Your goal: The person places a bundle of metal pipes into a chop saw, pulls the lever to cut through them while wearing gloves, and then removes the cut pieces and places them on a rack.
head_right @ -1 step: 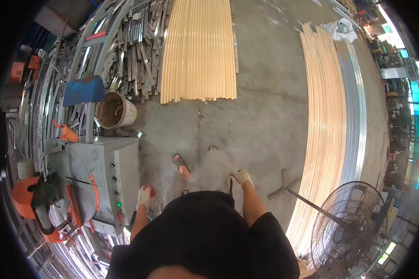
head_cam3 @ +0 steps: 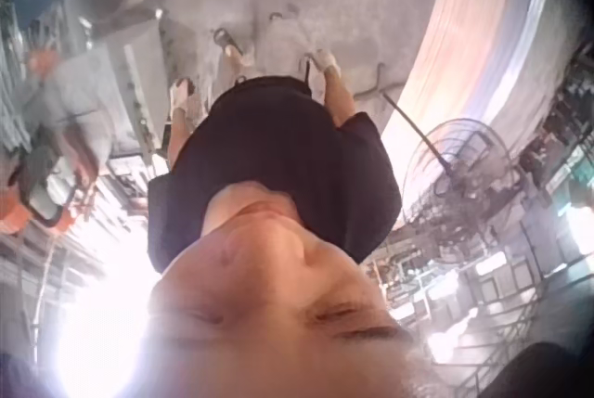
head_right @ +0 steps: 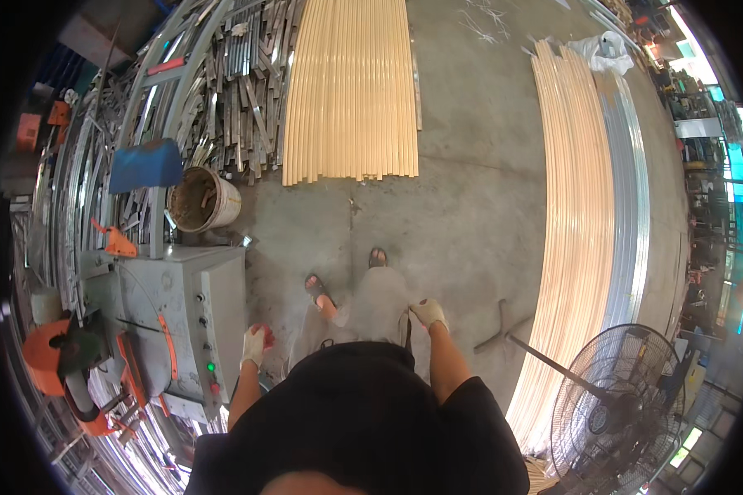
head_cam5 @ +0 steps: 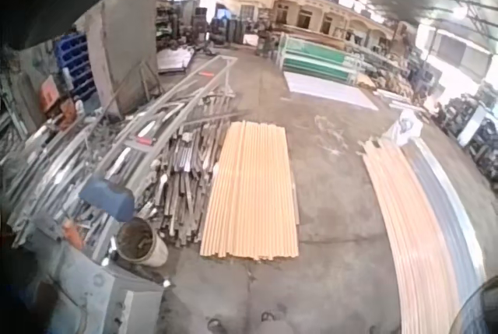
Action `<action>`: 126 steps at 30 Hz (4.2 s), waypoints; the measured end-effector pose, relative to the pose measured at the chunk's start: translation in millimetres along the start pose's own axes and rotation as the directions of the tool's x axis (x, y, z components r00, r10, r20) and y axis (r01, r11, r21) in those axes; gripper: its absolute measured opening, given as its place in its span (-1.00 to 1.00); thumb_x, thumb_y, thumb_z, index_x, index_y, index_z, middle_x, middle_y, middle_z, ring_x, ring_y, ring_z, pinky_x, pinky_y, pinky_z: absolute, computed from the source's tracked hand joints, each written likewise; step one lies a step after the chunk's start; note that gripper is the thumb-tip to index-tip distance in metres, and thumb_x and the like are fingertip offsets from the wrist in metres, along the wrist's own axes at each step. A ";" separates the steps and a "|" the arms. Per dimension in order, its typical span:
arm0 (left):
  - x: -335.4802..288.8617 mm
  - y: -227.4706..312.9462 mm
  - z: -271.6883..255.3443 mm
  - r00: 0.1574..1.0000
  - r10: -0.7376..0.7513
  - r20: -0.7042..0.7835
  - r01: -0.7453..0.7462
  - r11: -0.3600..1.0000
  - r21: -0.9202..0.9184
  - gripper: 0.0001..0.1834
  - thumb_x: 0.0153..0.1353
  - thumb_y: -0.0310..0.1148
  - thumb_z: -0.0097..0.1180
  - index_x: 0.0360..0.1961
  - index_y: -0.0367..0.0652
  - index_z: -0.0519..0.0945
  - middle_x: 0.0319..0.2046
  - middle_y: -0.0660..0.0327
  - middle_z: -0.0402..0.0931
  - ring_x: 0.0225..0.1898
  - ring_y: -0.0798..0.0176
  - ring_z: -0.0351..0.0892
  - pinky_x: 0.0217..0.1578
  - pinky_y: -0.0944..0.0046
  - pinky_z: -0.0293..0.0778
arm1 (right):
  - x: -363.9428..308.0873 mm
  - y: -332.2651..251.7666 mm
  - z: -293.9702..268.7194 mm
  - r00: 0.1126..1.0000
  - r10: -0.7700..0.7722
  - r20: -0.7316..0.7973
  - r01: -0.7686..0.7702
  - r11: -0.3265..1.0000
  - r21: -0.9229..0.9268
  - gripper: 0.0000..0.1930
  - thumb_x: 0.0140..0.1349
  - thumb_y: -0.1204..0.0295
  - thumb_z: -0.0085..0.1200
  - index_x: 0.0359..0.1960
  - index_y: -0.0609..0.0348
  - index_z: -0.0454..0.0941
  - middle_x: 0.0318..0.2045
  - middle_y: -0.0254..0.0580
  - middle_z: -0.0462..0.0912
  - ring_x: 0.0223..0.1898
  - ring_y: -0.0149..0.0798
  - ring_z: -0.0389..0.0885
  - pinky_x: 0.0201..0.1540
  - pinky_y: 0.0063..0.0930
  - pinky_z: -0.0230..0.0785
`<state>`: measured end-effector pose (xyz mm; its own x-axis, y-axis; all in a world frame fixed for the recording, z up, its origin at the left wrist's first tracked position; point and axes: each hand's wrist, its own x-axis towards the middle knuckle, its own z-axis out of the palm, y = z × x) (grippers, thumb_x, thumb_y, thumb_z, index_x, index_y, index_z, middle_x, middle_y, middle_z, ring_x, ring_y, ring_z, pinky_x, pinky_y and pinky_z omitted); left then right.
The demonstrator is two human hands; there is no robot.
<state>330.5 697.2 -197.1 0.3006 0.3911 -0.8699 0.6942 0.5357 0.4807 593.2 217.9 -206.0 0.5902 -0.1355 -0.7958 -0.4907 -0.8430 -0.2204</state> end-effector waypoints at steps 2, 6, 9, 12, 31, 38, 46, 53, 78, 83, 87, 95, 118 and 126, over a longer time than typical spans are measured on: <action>26.0 41.5 21.1 0.998 0.028 0.051 -0.031 0.998 0.060 -0.86 0.41 -0.34 0.06 -0.14 -0.10 0.63 -0.42 0.34 0.56 -0.45 0.40 0.58 -0.44 0.35 0.52 | 30.4 -25.9 -12.8 1.000 -0.002 0.015 0.002 1.000 0.016 -0.64 0.19 0.13 0.24 -0.36 0.25 0.70 -0.59 -0.19 0.63 -0.58 -0.31 0.62 -0.50 -0.38 0.53; 47.0 93.1 85.9 0.998 0.049 0.026 -0.052 0.990 0.131 -0.84 0.41 -0.32 0.06 -0.11 -0.09 0.63 -0.37 0.35 0.58 -0.43 0.44 0.57 -0.41 0.37 0.51 | 122.9 -94.2 -38.0 0.989 0.069 0.131 -0.103 0.957 0.270 -0.68 0.19 0.21 0.25 -0.23 0.25 0.68 -0.44 -0.14 0.67 -0.52 -0.30 0.64 -0.47 -0.38 0.54; 52.1 96.7 122.8 0.997 0.074 0.032 -0.077 0.992 0.095 -0.83 0.42 -0.31 0.09 -0.08 -0.11 0.63 -0.36 0.34 0.58 -0.43 0.47 0.52 -0.38 0.39 0.50 | 233.0 -153.4 -40.1 0.934 0.050 0.353 -0.284 0.702 0.653 -0.65 0.22 0.27 0.27 -0.06 0.24 0.63 -0.25 -0.10 0.71 -0.38 -0.22 0.70 -0.35 -0.29 0.61; 78.8 105.1 164.4 0.997 -0.064 0.037 0.055 0.974 0.221 -0.78 0.41 -0.27 0.13 -0.08 -0.18 0.62 -0.43 0.35 0.52 -0.47 0.47 0.42 -0.41 0.38 0.41 | 432.4 -89.0 15.6 0.769 -0.604 0.208 0.304 0.632 0.713 -0.63 0.28 0.30 0.25 0.05 0.20 0.57 -0.15 -0.10 0.71 -0.22 -0.09 0.74 -0.16 -0.13 0.66; 20.3 53.3 204.5 0.657 -0.673 -0.340 0.740 0.661 0.124 -0.68 0.39 -0.41 0.06 0.09 -0.37 0.56 -0.27 0.05 0.65 -0.32 0.18 0.72 -0.33 0.29 0.64 | 819.3 -244.6 153.1 0.898 0.233 0.373 -0.245 -0.439 0.864 -0.70 0.43 0.10 0.05 -0.03 0.01 0.56 -0.02 -0.19 0.65 0.03 -0.02 0.63 0.07 0.06 0.54; 35.7 78.9 244.8 0.666 -0.631 -0.397 0.723 0.676 0.140 -0.66 0.39 -0.42 0.04 0.10 -0.41 0.55 -0.21 0.00 0.67 -0.27 0.16 0.73 -0.25 0.25 0.67 | 791.8 -260.6 149.4 0.884 0.051 0.465 -0.363 -0.552 0.751 -0.67 0.50 0.11 -0.01 0.16 -0.07 0.51 0.13 -0.16 0.59 0.11 0.09 0.60 0.08 0.19 0.54; 176.3 181.8 325.6 0.876 -0.457 -0.156 0.437 0.613 0.658 -0.61 0.36 -0.24 0.09 0.07 -0.27 0.64 -0.15 0.16 0.70 -0.14 0.32 0.65 -0.05 0.29 0.54 | 726.6 -279.8 74.7 0.882 0.229 0.412 -0.280 -0.449 0.848 -0.69 0.43 0.09 0.17 0.06 -0.06 0.56 -0.31 -0.36 0.69 -0.48 -0.19 0.67 -0.54 -0.10 0.56; 364.0 279.2 491.1 0.945 -0.011 0.327 -0.244 0.640 0.728 -0.65 0.43 -0.28 0.08 0.12 -0.26 0.61 -0.13 0.21 0.70 -0.11 0.37 0.63 -0.09 0.30 0.54 | 555.7 -234.5 -29.8 0.934 0.240 0.265 -0.119 -0.490 0.864 -0.67 0.34 0.24 0.31 0.04 0.05 0.56 -0.22 -0.26 0.73 -0.31 -0.25 0.72 -0.35 -0.38 0.65; 320.8 432.6 777.6 0.535 0.098 0.839 0.360 0.872 -0.331 -0.47 0.27 -0.48 0.30 0.27 -0.25 0.48 0.10 0.02 0.60 0.09 -0.04 0.66 0.10 -0.04 0.66 | 119.1 157.1 -115.8 0.750 0.564 0.345 -0.421 0.004 0.907 -0.65 0.45 0.09 0.14 0.05 0.05 0.49 -0.23 -0.24 0.54 -0.30 -0.36 0.52 -0.39 -0.50 0.35; 187.7 519.8 674.4 0.676 0.344 0.652 0.026 0.872 -0.488 -0.38 0.18 -0.61 0.38 0.28 -0.26 0.48 0.13 0.00 0.61 0.16 0.00 0.65 0.17 0.00 0.63 | 304.1 49.6 -225.4 0.914 0.159 -0.373 -0.259 0.937 -0.236 -0.36 0.34 0.17 0.29 0.34 0.22 0.36 0.16 0.00 0.57 0.12 -0.07 0.58 0.07 -0.24 0.51; 103.1 542.1 599.6 0.614 0.657 0.438 -0.382 0.732 -0.564 -0.57 0.22 -0.49 0.34 0.15 -0.19 0.65 0.03 0.03 0.70 0.04 0.22 0.72 0.06 0.23 0.63 | 254.7 -352.8 -342.8 0.801 -0.462 -0.381 0.598 0.592 0.541 -0.11 0.20 0.50 0.39 0.51 0.36 0.13 0.48 0.12 0.26 0.46 -0.07 0.30 0.44 -0.28 0.23; 5.0 468.7 438.1 0.560 0.778 -0.283 -0.828 0.514 -0.224 -0.75 0.16 -0.32 0.37 -0.24 -0.27 0.68 -0.44 0.15 0.68 -0.31 0.34 0.64 -0.25 0.17 0.57 | -68.9 -626.4 -214.6 0.128 -0.964 -0.233 0.971 0.073 0.228 0.07 -0.09 0.50 0.53 0.45 0.41 0.09 0.22 0.26 0.47 0.18 0.11 0.56 0.21 -0.10 0.46; -509.9 -241.8 -214.7 0.110 -0.442 -0.890 -0.986 -0.164 -0.041 -0.07 0.31 0.32 0.07 0.46 -0.16 0.30 0.39 -0.04 0.37 0.39 -0.13 0.36 0.45 -0.22 0.21 | -369.8 -475.5 217.9 -0.669 -0.086 0.739 0.394 -0.884 0.254 -0.19 -0.22 0.28 0.36 0.16 0.30 0.36 -0.07 0.02 0.52 -0.01 0.04 0.53 0.09 -0.14 0.38; -334.3 -374.2 -256.7 0.314 -0.658 -0.685 -0.941 -0.312 -0.131 -0.22 0.17 0.21 0.34 0.31 0.02 0.51 0.34 0.10 0.43 0.33 -0.05 0.42 0.30 -0.36 0.35 | -395.3 -576.2 401.3 -0.654 0.132 0.745 0.146 -0.944 0.296 -0.36 -0.18 0.39 0.24 0.07 0.26 0.47 -0.14 -0.03 0.57 -0.04 -0.01 0.58 0.03 -0.19 0.41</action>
<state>-197.7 558.1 -57.8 -0.8102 0.2827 -0.5135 -0.5853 -0.4370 0.6830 385.5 966.2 9.2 -0.9283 0.3648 0.0716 0.3597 0.9301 -0.0748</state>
